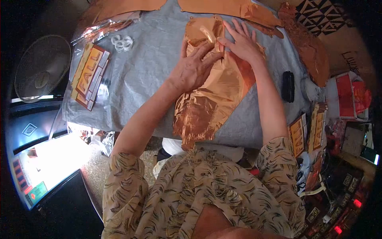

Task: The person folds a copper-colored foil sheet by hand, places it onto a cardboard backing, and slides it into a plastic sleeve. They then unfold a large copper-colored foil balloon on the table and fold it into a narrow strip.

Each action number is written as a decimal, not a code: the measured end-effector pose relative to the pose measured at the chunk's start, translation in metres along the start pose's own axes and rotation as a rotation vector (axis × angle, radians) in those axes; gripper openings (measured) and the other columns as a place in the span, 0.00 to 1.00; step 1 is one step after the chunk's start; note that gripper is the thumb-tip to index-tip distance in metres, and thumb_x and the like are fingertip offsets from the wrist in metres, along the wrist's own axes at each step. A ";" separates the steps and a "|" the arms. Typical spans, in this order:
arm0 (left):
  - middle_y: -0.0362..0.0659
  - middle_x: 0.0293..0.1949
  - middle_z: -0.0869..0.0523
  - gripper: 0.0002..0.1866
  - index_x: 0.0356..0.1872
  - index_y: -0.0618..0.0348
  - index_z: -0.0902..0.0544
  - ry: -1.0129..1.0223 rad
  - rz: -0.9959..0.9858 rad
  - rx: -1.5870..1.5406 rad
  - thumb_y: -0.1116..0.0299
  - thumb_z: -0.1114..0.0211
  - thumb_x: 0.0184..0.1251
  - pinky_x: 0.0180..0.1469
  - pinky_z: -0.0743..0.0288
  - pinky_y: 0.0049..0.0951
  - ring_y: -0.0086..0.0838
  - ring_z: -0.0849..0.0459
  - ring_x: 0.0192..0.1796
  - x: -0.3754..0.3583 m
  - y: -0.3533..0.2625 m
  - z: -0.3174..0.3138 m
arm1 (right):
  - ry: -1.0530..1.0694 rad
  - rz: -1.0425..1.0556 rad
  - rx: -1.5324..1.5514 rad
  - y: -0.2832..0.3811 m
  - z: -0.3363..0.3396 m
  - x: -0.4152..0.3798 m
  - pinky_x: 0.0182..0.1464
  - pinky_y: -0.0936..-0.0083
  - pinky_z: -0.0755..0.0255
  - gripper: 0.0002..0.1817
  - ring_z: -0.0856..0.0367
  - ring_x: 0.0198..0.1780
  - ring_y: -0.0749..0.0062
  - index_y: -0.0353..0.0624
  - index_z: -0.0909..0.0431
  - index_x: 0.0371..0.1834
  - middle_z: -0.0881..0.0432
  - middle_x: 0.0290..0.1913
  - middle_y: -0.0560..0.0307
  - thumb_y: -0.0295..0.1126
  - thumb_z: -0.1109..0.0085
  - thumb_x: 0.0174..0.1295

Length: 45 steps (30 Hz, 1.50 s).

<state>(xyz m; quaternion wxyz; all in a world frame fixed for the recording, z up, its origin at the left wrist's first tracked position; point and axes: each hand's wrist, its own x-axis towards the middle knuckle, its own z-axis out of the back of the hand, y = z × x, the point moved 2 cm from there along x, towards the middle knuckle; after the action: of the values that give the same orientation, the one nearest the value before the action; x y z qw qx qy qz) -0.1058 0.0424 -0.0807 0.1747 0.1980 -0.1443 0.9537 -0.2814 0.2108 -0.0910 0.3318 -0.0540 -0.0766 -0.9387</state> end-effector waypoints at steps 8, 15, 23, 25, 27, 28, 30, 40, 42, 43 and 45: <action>0.46 0.69 0.26 0.28 0.71 0.37 0.24 0.002 -0.028 0.060 0.65 0.35 0.69 0.74 0.44 0.66 0.38 0.29 0.76 0.000 -0.001 0.001 | -0.018 0.025 0.009 -0.003 -0.003 0.000 0.82 0.34 0.66 0.45 0.60 0.88 0.51 0.71 0.47 0.87 0.53 0.89 0.56 0.72 0.50 0.69; 0.45 0.72 0.28 0.30 0.72 0.34 0.25 0.023 -0.015 0.065 0.64 0.34 0.68 0.75 0.47 0.69 0.38 0.31 0.77 0.000 -0.001 0.001 | 0.017 0.116 0.065 -0.014 0.003 -0.002 0.83 0.36 0.67 0.59 0.61 0.89 0.51 0.62 0.49 0.88 0.53 0.89 0.55 0.74 0.35 0.56; 0.47 0.73 0.28 0.30 0.73 0.33 0.25 0.019 -0.017 0.047 0.64 0.35 0.69 0.77 0.49 0.67 0.40 0.32 0.78 -0.001 0.000 0.001 | -0.056 0.003 0.203 -0.019 -0.006 0.011 0.83 0.38 0.62 0.62 0.54 0.88 0.57 0.52 0.42 0.85 0.44 0.86 0.53 0.69 0.26 0.49; 0.48 0.74 0.29 0.24 0.71 0.33 0.22 0.058 -0.002 0.047 0.62 0.40 0.75 0.76 0.51 0.74 0.43 0.34 0.80 0.000 0.000 0.001 | -0.221 -0.066 0.298 -0.021 -0.010 0.020 0.81 0.38 0.56 0.55 0.46 0.85 0.58 0.48 0.31 0.79 0.36 0.83 0.53 0.67 0.26 0.51; 0.48 0.73 0.28 0.24 0.71 0.33 0.22 0.041 0.000 0.035 0.62 0.40 0.75 0.76 0.50 0.74 0.43 0.33 0.79 0.000 0.000 0.002 | -0.260 -0.121 0.300 -0.016 -0.011 0.026 0.79 0.39 0.50 0.50 0.41 0.82 0.56 0.48 0.25 0.74 0.31 0.79 0.53 0.66 0.25 0.50; 0.48 0.73 0.28 0.24 0.70 0.33 0.22 0.025 -0.001 0.022 0.62 0.40 0.75 0.76 0.50 0.74 0.43 0.33 0.79 -0.001 0.000 0.002 | -0.300 -0.181 0.300 -0.010 -0.009 0.028 0.77 0.40 0.45 0.46 0.35 0.79 0.53 0.49 0.20 0.69 0.26 0.76 0.53 0.64 0.24 0.50; 0.48 0.72 0.28 0.24 0.70 0.33 0.22 0.034 0.007 0.023 0.62 0.41 0.75 0.76 0.49 0.74 0.43 0.33 0.79 -0.002 0.000 0.000 | -0.354 -0.269 0.198 0.004 0.004 0.028 0.74 0.42 0.41 0.42 0.31 0.74 0.52 0.50 0.17 0.64 0.23 0.71 0.53 0.64 0.24 0.49; 0.46 0.72 0.27 0.24 0.71 0.33 0.22 -0.011 -0.033 0.057 0.59 0.41 0.75 0.74 0.45 0.74 0.40 0.30 0.77 -0.004 0.005 -0.009 | -0.138 -0.501 0.315 0.003 0.021 0.053 0.53 0.62 0.27 0.20 0.21 0.44 0.63 0.42 0.23 0.35 0.19 0.36 0.50 0.46 0.27 0.63; 0.46 0.72 0.27 0.24 0.71 0.32 0.22 -0.019 -0.033 0.059 0.59 0.41 0.75 0.74 0.45 0.74 0.39 0.30 0.77 -0.005 0.006 -0.011 | -0.341 -0.308 0.690 -0.040 -0.018 0.066 0.59 0.49 0.31 0.21 0.19 0.43 0.60 0.42 0.23 0.29 0.19 0.33 0.50 0.47 0.24 0.59; 0.46 0.72 0.26 0.24 0.71 0.32 0.22 -0.032 -0.038 0.062 0.59 0.41 0.76 0.74 0.45 0.74 0.38 0.30 0.77 -0.006 0.006 -0.011 | -0.336 -0.304 0.692 -0.022 -0.008 0.049 0.59 0.49 0.31 0.21 0.19 0.43 0.60 0.42 0.23 0.29 0.19 0.33 0.50 0.47 0.24 0.59; 0.45 0.70 0.26 0.22 0.70 0.32 0.22 -0.104 -0.025 0.060 0.59 0.42 0.77 0.72 0.43 0.73 0.37 0.28 0.76 -0.008 0.007 -0.011 | -0.471 0.135 0.627 0.036 0.039 -0.024 0.51 0.61 0.21 0.11 0.14 0.49 0.56 0.47 0.11 0.42 0.12 0.44 0.54 0.40 0.27 0.63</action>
<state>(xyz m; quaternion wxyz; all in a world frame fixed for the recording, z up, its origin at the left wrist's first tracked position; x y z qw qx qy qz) -0.1053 0.0373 -0.0957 0.1728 0.2542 -0.1222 0.9437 -0.2377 0.2046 -0.0529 0.3665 -0.1690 -0.4297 -0.8078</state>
